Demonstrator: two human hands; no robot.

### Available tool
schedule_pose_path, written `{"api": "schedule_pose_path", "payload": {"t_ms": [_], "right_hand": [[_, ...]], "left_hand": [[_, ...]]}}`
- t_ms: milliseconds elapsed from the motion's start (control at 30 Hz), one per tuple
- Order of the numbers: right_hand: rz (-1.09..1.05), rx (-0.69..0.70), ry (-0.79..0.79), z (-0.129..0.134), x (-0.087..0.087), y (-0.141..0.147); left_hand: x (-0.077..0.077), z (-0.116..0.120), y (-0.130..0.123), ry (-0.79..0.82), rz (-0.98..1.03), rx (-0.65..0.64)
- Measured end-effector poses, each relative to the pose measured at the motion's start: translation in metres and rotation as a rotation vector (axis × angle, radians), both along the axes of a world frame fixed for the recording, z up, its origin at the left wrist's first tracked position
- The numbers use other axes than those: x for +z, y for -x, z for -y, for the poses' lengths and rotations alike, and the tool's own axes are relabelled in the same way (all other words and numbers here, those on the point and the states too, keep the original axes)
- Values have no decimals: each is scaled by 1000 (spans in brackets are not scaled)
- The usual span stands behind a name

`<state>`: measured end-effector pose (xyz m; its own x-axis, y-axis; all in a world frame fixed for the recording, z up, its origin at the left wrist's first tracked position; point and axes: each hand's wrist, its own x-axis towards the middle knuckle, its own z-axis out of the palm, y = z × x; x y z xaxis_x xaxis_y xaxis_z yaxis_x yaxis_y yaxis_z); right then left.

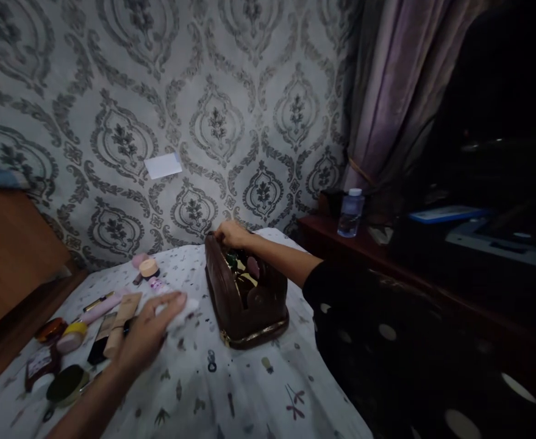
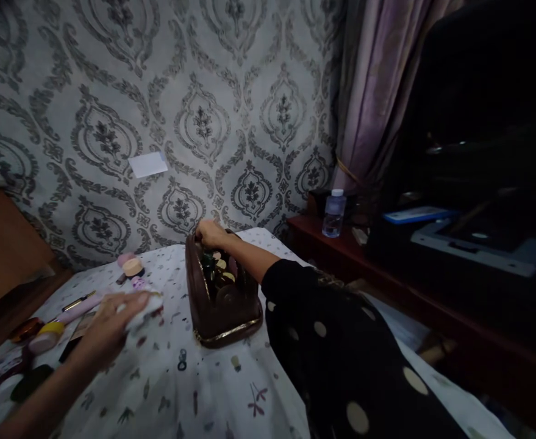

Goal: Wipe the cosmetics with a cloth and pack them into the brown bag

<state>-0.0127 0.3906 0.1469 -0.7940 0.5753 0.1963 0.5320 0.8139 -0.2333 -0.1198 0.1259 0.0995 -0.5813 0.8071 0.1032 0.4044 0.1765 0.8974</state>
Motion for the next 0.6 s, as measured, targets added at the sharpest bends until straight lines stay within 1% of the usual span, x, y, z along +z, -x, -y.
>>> {"api": "schedule_pose_path", "payload": {"t_ms": [67, 100, 133, 167, 200, 233, 300, 400, 500, 600], "right_hand": [[-3, -1, 5, 2, -2, -1], [-6, -4, 6, 3, -2, -1], [-8, -6, 8, 3, -1, -1], [-10, -10, 10, 4, -1, -1], [-10, -16, 12, 4, 0, -1], [-10, -23, 14, 4, 0, -1], [-6, -42, 23, 4, 0, -1], [-2, -74, 38, 5, 0, -2], [-4, -107, 48, 8, 2, -8], [-9, -141, 48, 11, 8, -19]], "left_hand": [[39, -33, 2, -85, -353, -187], [55, -52, 3, -141, -510, -271], [69, -72, 3, -130, -651, -310], [80, -92, 4, -22, -804, -330], [88, -112, 4, 136, -963, -342], [94, -130, 5, 219, -1014, -342], [100, -161, 4, 315, -1093, -326], [102, -193, -2, 456, -1202, -361], [98, -210, -14, 595, -1293, -385], [92, -218, -25, 670, -1365, -374]]}}
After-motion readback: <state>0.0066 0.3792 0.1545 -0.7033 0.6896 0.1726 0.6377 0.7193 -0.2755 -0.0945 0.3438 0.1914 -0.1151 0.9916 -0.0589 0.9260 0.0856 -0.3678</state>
